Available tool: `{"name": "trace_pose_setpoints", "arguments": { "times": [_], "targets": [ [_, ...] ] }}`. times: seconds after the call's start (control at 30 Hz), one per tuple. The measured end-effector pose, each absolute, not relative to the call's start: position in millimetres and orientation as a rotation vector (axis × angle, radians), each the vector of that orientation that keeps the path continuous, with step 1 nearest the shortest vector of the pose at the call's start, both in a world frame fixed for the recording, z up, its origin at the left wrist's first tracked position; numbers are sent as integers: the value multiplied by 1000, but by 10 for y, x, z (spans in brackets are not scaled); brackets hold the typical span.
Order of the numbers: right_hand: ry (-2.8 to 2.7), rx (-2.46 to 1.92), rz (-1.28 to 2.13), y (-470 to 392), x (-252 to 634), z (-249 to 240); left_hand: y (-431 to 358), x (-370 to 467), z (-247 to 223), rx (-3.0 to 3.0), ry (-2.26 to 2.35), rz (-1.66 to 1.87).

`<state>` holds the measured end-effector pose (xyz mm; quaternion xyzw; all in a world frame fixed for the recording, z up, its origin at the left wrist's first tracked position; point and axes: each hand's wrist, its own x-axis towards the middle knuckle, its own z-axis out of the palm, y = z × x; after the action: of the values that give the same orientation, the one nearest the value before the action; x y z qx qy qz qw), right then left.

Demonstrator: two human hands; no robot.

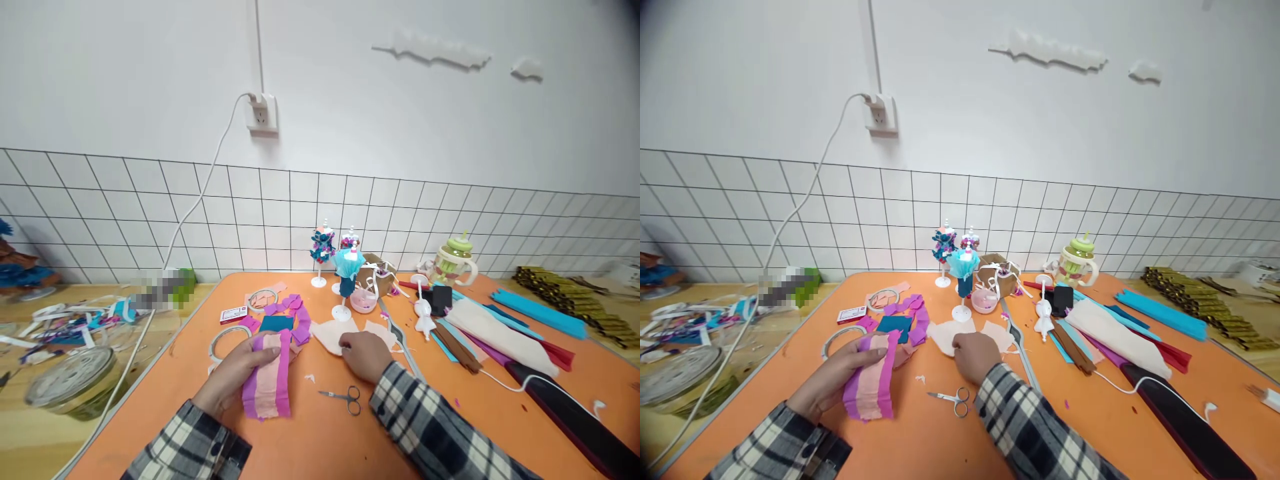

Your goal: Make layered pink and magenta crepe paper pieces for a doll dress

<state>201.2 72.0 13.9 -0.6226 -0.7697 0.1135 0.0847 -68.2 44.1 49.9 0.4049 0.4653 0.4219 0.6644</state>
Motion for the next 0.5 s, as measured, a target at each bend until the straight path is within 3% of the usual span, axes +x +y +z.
{"name": "trace_pose_setpoints", "arguments": {
  "times": [0.2, 0.33, 0.5],
  "targets": [
    [-2136, -2041, 316, 828, 2618, 234, 458, -671, 451, 968, 1065, 932],
    [-2126, -2046, 74, 748, 2540, 310, 455, -666, 416, 1016, 1077, 911],
    [-2221, -2164, 93, 822, 2389, 238, 445, -660, 413, 1072, 1078, 883]
  ]
}}
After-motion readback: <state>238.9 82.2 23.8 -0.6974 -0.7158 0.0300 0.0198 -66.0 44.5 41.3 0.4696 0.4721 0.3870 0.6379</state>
